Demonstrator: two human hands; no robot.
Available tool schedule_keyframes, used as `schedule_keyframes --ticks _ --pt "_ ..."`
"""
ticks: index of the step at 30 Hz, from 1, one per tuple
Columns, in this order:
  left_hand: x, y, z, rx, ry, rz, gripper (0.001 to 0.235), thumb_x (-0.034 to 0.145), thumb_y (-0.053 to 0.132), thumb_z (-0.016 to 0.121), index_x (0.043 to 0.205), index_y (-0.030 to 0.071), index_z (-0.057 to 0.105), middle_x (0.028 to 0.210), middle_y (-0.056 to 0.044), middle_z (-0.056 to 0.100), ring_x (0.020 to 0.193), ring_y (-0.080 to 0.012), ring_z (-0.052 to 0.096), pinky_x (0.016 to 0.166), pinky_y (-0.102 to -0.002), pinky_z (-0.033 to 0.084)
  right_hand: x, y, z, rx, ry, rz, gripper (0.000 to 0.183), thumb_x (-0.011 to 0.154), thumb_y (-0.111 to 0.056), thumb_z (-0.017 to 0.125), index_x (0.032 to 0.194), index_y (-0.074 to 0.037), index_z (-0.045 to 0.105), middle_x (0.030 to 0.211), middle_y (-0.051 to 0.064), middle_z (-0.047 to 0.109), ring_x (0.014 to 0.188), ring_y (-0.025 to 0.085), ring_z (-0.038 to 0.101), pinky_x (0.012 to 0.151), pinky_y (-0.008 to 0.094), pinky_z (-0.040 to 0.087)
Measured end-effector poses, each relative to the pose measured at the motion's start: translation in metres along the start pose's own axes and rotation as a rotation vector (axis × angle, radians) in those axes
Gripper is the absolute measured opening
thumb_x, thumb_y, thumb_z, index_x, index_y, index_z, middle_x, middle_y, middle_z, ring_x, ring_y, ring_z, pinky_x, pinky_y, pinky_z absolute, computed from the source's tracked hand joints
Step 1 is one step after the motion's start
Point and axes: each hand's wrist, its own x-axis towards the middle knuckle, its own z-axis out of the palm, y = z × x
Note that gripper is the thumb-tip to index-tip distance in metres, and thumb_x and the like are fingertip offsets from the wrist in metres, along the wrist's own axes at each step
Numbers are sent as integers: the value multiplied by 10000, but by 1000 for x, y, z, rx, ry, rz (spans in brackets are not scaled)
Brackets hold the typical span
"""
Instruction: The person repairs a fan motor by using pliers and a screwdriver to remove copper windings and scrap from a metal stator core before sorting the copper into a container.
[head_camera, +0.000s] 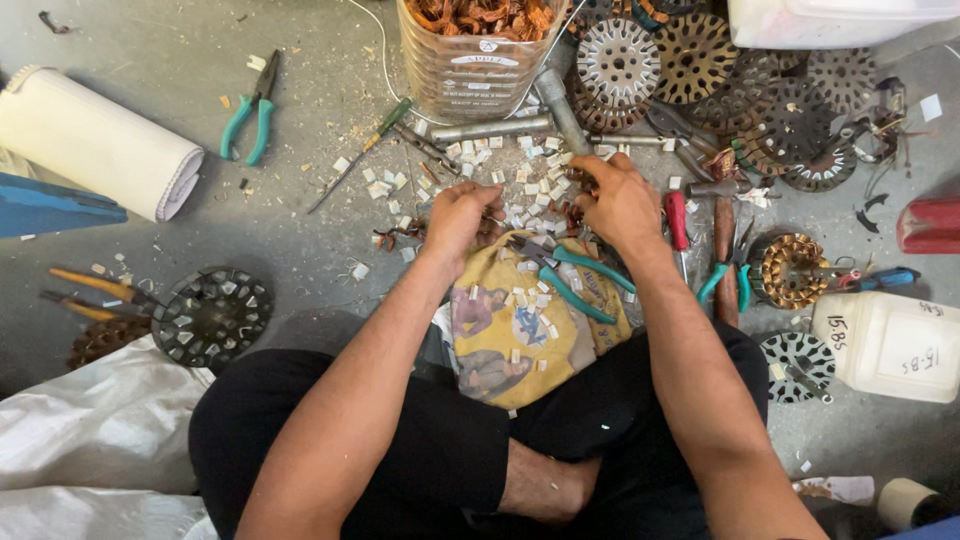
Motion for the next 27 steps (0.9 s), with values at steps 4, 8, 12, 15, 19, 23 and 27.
schedule_keyframes --ticks 4,8,12,15,19,23,27 --pt "-2 2 0 19 2 4 156 905 181 678 879 31 647 729 -62 657 561 -140 583 501 -286 474 -3 -1 -3 -9 -51 5 537 824 -176 795 1325 -315 660 1070 124 627 1024 362 671 891 514 523" --pt "0 1 0 23 2 1 158 907 183 676 877 31 645 735 -62 659 561 -142 582 502 -285 475 -4 1 -3 53 -60 -83 409 890 -271 803 1284 -274 694 1087 154 617 1027 370 669 904 500 529" --pt "2 -2 -2 -9 -7 4 151 903 179 683 881 34 646 744 -64 660 571 -140 585 508 -286 482 -9 -1 -2 58 -88 -72 561 763 -374 876 1270 -218 692 1102 174 605 1049 384 644 907 493 529" --pt "3 -2 -2 -3 -7 4 162 902 187 687 879 32 645 744 -63 662 569 -138 591 508 -284 483 -9 -6 1 22 -60 -45 684 646 -403 939 1241 -174 692 1117 173 601 1085 417 608 911 502 516" --pt "3 -3 -2 15 -3 15 173 897 188 691 872 22 648 728 -64 660 538 -142 581 487 -286 471 -5 -5 9 35 -2 -11 542 668 -339 938 1131 -151 731 1108 164 594 1057 420 609 902 498 518" --pt "2 -2 -1 32 1 3 174 905 200 686 881 32 650 722 -55 657 526 -132 572 480 -279 464 3 10 20 225 17 -54 430 667 -252 899 1041 -130 726 1034 125 612 935 322 694 889 416 575" --pt "2 -1 -1 36 1 3 173 906 198 687 889 29 650 727 -54 660 531 -130 576 486 -282 472 9 27 26 199 70 -90 365 678 -163 886 1021 -139 763 990 137 614 898 318 691 853 409 578"
